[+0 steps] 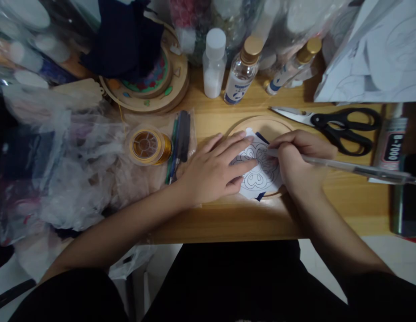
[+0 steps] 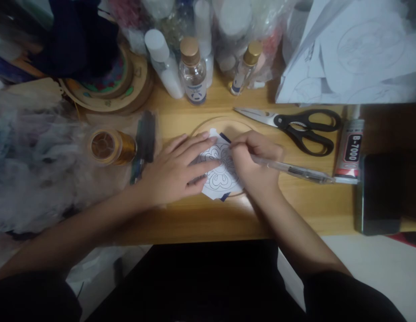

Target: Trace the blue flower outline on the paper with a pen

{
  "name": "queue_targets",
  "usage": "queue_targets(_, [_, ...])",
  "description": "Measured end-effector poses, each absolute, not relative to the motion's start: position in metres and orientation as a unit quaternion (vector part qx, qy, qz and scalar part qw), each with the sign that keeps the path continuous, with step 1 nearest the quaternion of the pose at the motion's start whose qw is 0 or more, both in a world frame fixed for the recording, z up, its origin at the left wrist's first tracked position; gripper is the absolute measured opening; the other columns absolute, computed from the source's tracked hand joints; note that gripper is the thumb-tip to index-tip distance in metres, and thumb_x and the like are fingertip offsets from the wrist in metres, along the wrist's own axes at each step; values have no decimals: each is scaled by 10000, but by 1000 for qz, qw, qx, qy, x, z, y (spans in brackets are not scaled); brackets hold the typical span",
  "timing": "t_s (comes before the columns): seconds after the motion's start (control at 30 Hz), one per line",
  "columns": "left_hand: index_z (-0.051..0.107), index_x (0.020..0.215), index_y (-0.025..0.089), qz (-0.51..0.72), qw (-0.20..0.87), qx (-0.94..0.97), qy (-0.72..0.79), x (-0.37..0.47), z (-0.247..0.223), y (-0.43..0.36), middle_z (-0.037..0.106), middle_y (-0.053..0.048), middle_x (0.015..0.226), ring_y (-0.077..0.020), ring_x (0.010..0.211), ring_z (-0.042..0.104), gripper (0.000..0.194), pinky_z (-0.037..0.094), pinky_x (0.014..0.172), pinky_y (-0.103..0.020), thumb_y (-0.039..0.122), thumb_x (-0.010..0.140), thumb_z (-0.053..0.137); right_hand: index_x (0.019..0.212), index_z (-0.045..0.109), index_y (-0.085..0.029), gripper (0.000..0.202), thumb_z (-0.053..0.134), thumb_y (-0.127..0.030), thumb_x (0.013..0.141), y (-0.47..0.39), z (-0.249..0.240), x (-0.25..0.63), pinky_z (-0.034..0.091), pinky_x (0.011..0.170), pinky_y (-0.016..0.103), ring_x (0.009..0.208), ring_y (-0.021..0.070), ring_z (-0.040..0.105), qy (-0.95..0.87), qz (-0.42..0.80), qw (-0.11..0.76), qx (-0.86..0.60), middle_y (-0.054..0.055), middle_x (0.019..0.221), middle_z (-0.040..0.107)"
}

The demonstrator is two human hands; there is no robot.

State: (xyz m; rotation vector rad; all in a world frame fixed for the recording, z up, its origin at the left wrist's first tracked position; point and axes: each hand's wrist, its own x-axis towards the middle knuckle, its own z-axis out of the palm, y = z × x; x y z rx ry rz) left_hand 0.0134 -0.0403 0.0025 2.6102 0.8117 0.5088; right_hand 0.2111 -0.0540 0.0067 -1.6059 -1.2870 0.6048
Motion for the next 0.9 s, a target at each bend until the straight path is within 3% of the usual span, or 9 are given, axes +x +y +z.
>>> queue_targets(0.9, [706,1235,228,183,181,923,285,13,2,-40,550,-142,1534,-310,1473,479,315,377,1200,-518,207,922,674,565,636,-227,220,511,-81,673,-53,10,209,443,501,271,456,117,530,-517,232,486,-666,-44,516,617])
